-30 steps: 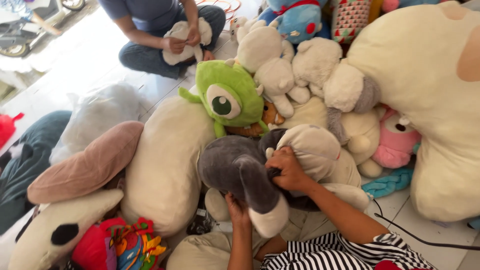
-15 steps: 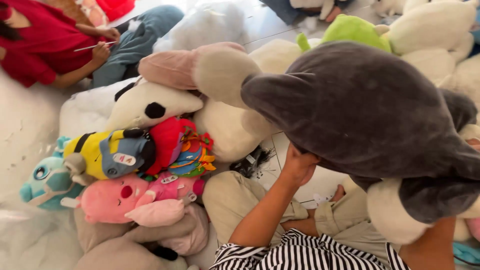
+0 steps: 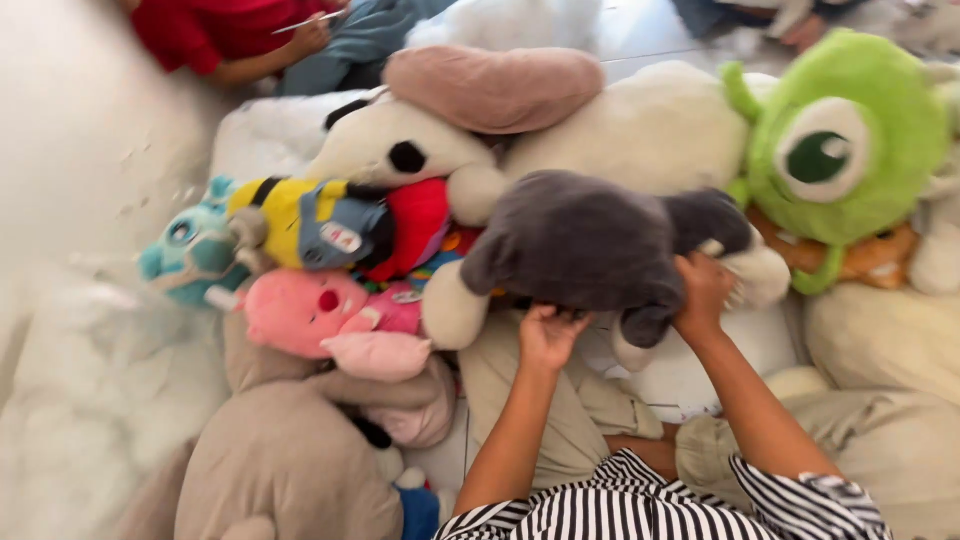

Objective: Attaching brand or price tags to various plush toys using plastic fasteners while sitting on the floor.

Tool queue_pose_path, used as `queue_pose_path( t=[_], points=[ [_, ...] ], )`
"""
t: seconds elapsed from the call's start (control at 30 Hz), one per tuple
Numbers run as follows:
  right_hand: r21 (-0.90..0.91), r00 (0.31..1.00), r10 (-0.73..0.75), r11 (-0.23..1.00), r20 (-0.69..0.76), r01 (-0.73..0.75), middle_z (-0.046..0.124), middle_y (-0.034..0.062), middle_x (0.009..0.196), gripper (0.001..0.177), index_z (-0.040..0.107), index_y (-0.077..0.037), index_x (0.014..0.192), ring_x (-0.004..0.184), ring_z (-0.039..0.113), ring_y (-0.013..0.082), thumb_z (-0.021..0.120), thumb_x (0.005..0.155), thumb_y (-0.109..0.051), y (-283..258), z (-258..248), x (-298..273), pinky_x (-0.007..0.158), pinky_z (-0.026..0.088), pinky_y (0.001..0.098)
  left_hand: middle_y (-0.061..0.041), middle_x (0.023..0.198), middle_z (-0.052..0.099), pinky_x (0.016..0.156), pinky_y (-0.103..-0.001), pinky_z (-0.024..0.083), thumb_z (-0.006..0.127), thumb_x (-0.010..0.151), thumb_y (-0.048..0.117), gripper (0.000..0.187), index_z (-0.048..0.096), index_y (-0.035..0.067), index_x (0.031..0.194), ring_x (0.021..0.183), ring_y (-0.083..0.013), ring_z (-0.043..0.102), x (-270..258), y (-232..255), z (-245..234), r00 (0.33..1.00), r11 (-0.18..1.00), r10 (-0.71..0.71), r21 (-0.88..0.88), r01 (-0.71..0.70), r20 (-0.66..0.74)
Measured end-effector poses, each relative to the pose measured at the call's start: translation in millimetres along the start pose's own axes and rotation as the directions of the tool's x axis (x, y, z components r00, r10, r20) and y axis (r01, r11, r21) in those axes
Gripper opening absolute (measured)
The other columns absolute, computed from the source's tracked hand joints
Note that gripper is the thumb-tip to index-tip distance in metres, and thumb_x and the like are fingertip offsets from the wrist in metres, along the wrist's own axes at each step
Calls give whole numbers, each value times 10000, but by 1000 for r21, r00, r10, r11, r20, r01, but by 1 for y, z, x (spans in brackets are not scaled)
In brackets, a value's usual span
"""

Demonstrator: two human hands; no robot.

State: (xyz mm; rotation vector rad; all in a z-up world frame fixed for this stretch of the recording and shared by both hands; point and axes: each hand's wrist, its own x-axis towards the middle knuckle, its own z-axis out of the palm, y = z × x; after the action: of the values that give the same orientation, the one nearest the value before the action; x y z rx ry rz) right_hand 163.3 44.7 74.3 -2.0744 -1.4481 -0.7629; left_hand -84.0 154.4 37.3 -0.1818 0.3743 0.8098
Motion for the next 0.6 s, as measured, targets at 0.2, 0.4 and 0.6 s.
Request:
queue_pose_path(
  t=[0.2,0.4,0.6],
  points=[
    [502,977,124,864,-172,-21,506,202,931,332,528,-36,832,890,508,422,714,1083,-149,-21,-16,-2,812,374,459,-149,1688,183,1056,-833,110,694,955,243,878,151,251,1645,1527,-445,199,-97,1,135,933,852,124,446,-275,338],
    [540,948,7,823,-317,175,390,148,749,513,353,-11,669,741,399,320,698,1048,-7,-117,-113,35,613,287,472,-121,1401,571,969,-451,544,813,667,78,835,403,164,1389,1186,-270,588,-106,32,173,869,757,423,426,-495,257],
    [733,892,-338,516,-301,443,503,173,1008,189,420,-21,1021,918,524,343,577,1094,-96,-263,-149,72,776,413,476,-104,945,740,974,-462,445,603,752,116,284,784,65,964,985,-350,617,-241,173,169,195,-835,199,270,-479,960]
  ],
)
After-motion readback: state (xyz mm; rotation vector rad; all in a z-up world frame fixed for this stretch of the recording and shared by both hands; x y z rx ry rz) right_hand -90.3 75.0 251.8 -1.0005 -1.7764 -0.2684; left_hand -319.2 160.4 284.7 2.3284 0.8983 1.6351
